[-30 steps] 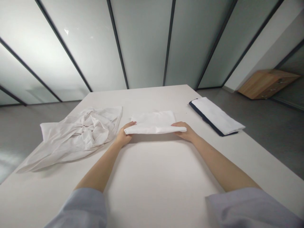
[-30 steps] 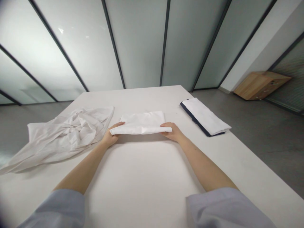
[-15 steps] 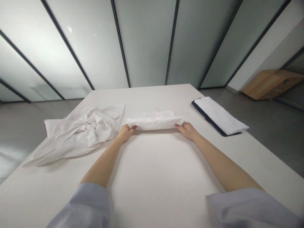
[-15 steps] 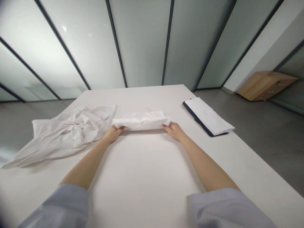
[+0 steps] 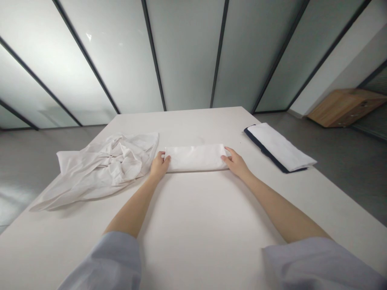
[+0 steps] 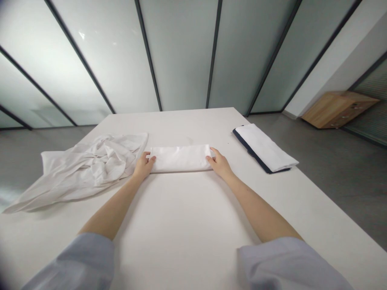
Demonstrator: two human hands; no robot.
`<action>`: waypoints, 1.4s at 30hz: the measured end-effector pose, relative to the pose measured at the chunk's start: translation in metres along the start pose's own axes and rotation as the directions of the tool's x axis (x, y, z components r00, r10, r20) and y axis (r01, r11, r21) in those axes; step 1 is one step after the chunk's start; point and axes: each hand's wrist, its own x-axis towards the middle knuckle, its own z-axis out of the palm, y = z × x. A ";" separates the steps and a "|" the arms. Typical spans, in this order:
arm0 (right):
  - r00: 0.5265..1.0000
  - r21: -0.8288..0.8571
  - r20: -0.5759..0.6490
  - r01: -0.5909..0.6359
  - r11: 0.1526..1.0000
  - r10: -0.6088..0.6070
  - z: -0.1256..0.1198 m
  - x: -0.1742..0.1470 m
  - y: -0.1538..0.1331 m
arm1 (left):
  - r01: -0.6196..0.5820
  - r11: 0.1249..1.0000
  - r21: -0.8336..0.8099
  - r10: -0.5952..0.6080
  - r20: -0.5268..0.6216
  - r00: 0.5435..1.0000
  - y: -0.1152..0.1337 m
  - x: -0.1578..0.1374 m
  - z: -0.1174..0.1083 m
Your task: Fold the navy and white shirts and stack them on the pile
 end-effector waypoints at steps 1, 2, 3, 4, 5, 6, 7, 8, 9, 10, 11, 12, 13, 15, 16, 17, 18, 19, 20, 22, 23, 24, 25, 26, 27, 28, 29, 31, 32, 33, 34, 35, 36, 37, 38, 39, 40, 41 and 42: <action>1.000 -0.018 -0.004 0.010 1.000 -0.010 0.000 0.000 -0.001 | -0.011 1.000 0.013 0.011 -0.010 1.000 0.001 -0.001 0.000; 1.000 -0.038 -0.010 0.018 0.999 -0.018 0.001 -0.001 -0.001 | -0.030 0.999 0.029 0.030 -0.018 0.999 0.001 -0.002 -0.001; 1.000 -0.059 -0.016 0.024 0.998 -0.025 0.001 -0.001 -0.001 | -0.050 0.997 0.052 0.051 -0.021 0.998 0.002 -0.002 -0.001; 0.999 -0.078 -0.024 0.031 0.996 -0.033 0.002 -0.001 -0.001 | -0.072 0.994 0.081 0.074 -0.019 0.997 0.002 -0.003 -0.001; 0.998 -0.096 -0.033 0.041 0.995 -0.044 0.002 -0.002 0.001 | -0.093 0.989 0.114 0.095 -0.017 0.995 0.002 -0.003 -0.001; 0.997 -0.114 -0.046 0.058 0.992 -0.064 0.003 -0.001 0.003 | -0.112 0.982 0.151 0.116 -0.017 0.993 0.002 -0.004 -0.001; 0.993 -0.131 -0.066 0.085 0.988 -0.094 0.003 -0.001 0.004 | -0.132 0.973 0.189 0.139 -0.023 0.990 0.001 -0.004 -0.001; 0.986 -0.150 -0.095 0.122 0.981 -0.137 0.003 -0.001 0.006 | -0.154 0.962 0.226 0.166 -0.035 0.985 0.001 -0.005 -0.001; 0.973 -0.175 -0.132 0.167 0.970 -0.191 0.002 -0.001 0.008 | -0.177 0.949 0.262 0.198 -0.056 0.979 0.000 -0.005 -0.002; 0.953 -0.204 -0.170 0.216 0.955 -0.251 0.001 0.000 0.009 | -0.203 0.933 0.296 0.236 -0.079 0.968 0.000 -0.006 -0.003; 0.929 -0.236 -0.199 0.264 0.935 -0.312 0.001 -0.001 0.009 | -0.232 0.916 0.327 0.278 -0.101 0.955 0.001 -0.007 -0.004; 0.905 -0.267 -0.213 0.308 0.913 -0.368 0.000 -0.001 0.009 | -0.264 0.897 0.353 0.323 -0.117 0.939 0.002 -0.009 -0.004; 0.886 -0.296 -0.208 0.347 0.890 -0.414 -0.001 -0.002 0.008 | -0.301 0.877 0.374 0.368 -0.122 0.922 0.003 -0.010 -0.005; 0.866 -0.343 -0.154 0.404 0.848 -0.475 -0.001 -0.004 0.005 | -0.386 0.830 0.402 0.452 -0.081 0.888 0.007 -0.014 -0.005; 0.865 -0.362 -0.110 0.424 0.830 -0.490 0.000 -0.005 0.003 | -0.430 0.803 0.412 0.485 -0.034 0.874 0.009 -0.016 -0.004; 0.867 -0.378 -0.059 0.439 0.815 -0.494 0.001 -0.006 0.002 | -0.472 0.777 0.418 0.509 0.026 0.861 0.011 -0.017 -0.003; 0.873 -0.390 -0.002 0.449 0.804 -0.488 0.003 -0.007 0.002 | -0.508 0.753 0.418 0.519 0.096 0.849 0.012 -0.018 -0.002; 0.879 -0.397 0.060 0.455 0.797 -0.473 0.005 -0.008 0.001 | -0.535 0.737 0.413 0.516 0.167 0.840 0.012 -0.019 0.000; 0.885 -0.399 0.119 0.458 0.794 -0.451 0.006 -0.009 0.002 | -0.551 0.730 0.405 0.502 0.230 0.834 0.012 -0.020 0.001; 0.891 -0.395 0.212 0.454 0.798 -0.402 0.009 -0.008 0.003 | -0.559 0.733 0.387 0.466 0.313 0.827 0.011 -0.020 0.002; 0.893 -0.393 0.240 0.447 0.804 -0.380 0.009 -0.008 0.003 | -0.558 0.738 0.379 0.453 0.333 0.827 0.011 -0.019 0.002; 0.897 -0.392 0.257 0.437 0.810 -0.360 0.009 -0.008 0.003 | -0.556 0.743 0.373 0.447 0.342 0.827 0.010 -0.019 0.002; 0.901 -0.391 0.265 0.425 0.816 -0.343 0.009 -0.007 0.003 | -0.553 0.748 0.366 0.444 0.343 0.828 0.010 -0.019 0.002; 0.906 -0.390 0.267 0.414 0.822 -0.329 0.009 -0.006 0.003 | -0.550 0.755 0.358 0.443 0.340 0.829 0.010 -0.018 0.002; 0.909 -0.387 0.268 0.405 0.828 -0.319 0.008 -0.006 0.003 | -0.545 0.761 0.352 0.441 0.336 0.832 0.010 -0.018 0.002; 0.911 -0.381 0.269 0.399 0.834 -0.312 0.008 -0.006 0.002 | -0.539 0.767 0.348 0.437 0.332 0.836 0.011 -0.018 0.002; 0.912 -0.374 0.270 0.395 0.839 -0.309 0.007 -0.005 0.001 | -0.533 0.771 0.348 0.433 0.328 0.840 0.011 -0.018 0.002; 0.913 -0.361 0.271 0.390 0.847 -0.305 0.007 -0.005 0.000 | -0.520 0.776 0.358 0.419 0.324 0.848 0.013 -0.019 0.004; 0.914 -0.359 0.272 0.387 0.849 -0.301 0.006 -0.005 -0.001 | -0.512 0.778 0.364 0.411 0.321 0.853 0.013 -0.020 0.005; 0.915 -0.360 0.274 0.384 0.850 -0.297 0.006 -0.005 -0.002 | -0.502 0.782 0.369 0.402 0.316 0.859 0.014 -0.020 0.005; 0.916 -0.363 0.275 0.381 0.850 -0.292 0.005 -0.006 -0.003 | -0.492 0.787 0.373 0.394 0.310 0.865 0.014 -0.020 0.006; 0.916 -0.367 0.277 0.379 0.850 -0.289 0.005 -0.006 -0.004 | -0.484 0.790 0.376 0.388 0.304 0.870 0.015 -0.021 0.007; 0.916 -0.369 0.279 0.380 0.848 -0.289 0.004 -0.006 -0.005 | -0.478 0.792 0.379 0.383 0.300 0.874 0.015 -0.021 0.007; 0.915 -0.371 0.281 0.382 0.846 -0.289 0.004 -0.006 -0.006 | -0.475 0.792 0.384 0.381 0.297 0.875 0.015 -0.021 0.007; 0.914 -0.375 0.282 0.384 0.844 -0.291 0.003 -0.006 -0.007 | -0.474 0.789 0.390 0.380 0.295 0.876 0.015 -0.021 0.007; 0.914 -0.381 0.280 0.386 0.840 -0.293 0.002 -0.006 -0.008 | -0.473 0.786 0.398 0.380 0.292 0.878 0.014 -0.021 0.006; 0.915 -0.390 0.276 0.387 0.836 -0.295 0.001 -0.006 -0.009 | -0.470 0.783 0.407 0.380 0.286 0.880 0.014 -0.021 0.006; 0.915 -0.399 0.271 0.389 0.830 -0.298 0.001 -0.006 -0.010 | -0.464 0.782 0.416 0.378 0.277 0.884 0.013 -0.021 0.006; 0.916 -0.409 0.264 0.390 0.825 -0.302 0.000 -0.006 -0.010 | -0.457 0.783 0.422 0.375 0.266 0.888 0.013 -0.021 0.005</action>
